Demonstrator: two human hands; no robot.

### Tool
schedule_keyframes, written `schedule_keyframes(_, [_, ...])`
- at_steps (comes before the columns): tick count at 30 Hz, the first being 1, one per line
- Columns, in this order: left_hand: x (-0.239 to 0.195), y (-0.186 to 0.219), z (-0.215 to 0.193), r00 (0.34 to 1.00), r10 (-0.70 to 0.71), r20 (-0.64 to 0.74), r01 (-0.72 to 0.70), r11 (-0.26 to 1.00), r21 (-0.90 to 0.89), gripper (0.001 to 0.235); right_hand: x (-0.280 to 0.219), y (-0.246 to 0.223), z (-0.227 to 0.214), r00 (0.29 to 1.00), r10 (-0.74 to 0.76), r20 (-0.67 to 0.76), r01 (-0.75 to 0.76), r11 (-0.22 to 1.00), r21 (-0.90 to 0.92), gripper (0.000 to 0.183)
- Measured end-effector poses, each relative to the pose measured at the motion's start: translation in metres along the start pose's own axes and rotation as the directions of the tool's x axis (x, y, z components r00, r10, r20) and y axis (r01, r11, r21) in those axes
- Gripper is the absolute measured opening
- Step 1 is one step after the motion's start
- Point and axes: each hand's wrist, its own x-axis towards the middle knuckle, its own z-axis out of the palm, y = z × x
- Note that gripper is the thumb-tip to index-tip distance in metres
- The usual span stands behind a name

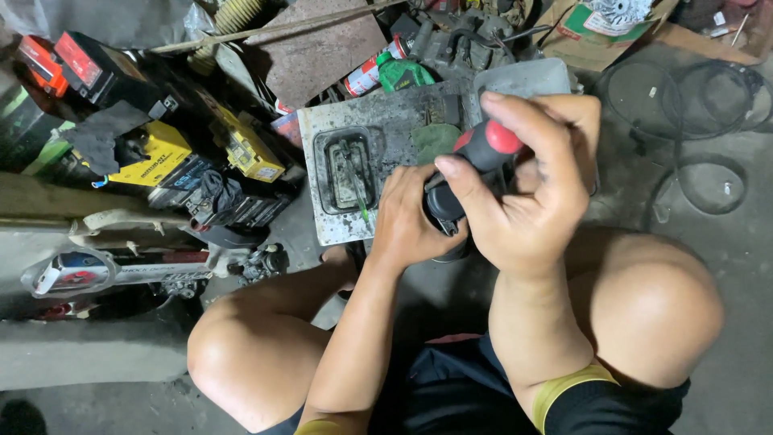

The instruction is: The person sits on the floor and uses a screwdriver to tighten screws on a carburetor. They rotate the carburetor to access different sides and continue adjusting the screws throughout the clip.

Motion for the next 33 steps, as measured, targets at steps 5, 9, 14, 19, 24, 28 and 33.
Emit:
schedule_keyframes(5, [0.002,-0.001,-0.002,1.000,-0.007,-0.006,0.007,1.000,-0.001,0.063,-0.003,-0.001,0.006,0.999,0.035,0.027,-0.039,0.979,0.200,0.038])
schedule_keyframes(9, [-0.001,-0.006,0.000,1.000,-0.014,0.000,0.014,1.000,0.000,0.068,0.009,-0.010,0.003,0.992,-0.116,0.045,0.115,0.993,0.016,0.036])
schedule_keyframes(14, [-0.001,-0.005,0.000,1.000,-0.008,-0.024,0.008,1.000,-0.016,0.062,0.003,-0.005,0.000,0.997,-0.068,0.038,0.067,0.998,0.019,0.039])
schedule_keyframes(19, [-0.003,-0.008,0.000,0.999,-0.047,-0.024,0.047,0.999,-0.003,0.062,0.013,-0.019,-0.007,0.984,-0.103,0.143,0.100,0.995,0.026,0.019])
schedule_keyframes(24, [-0.007,-0.014,0.002,0.999,-0.013,-0.047,0.013,1.000,-0.009,0.061,0.013,-0.012,0.000,0.973,-0.162,0.162,0.150,0.985,0.084,0.037])
schedule_keyframes(28, [-0.004,-0.011,0.001,0.999,-0.010,-0.039,0.010,1.000,0.005,0.063,0.010,-0.013,-0.003,0.988,-0.087,0.129,0.088,0.996,-0.003,0.023])
schedule_keyframes(33, [-0.002,-0.009,-0.002,0.999,-0.032,-0.035,0.032,0.999,0.016,0.060,0.013,-0.020,0.000,0.986,-0.031,0.164,0.013,0.994,0.107,0.035])
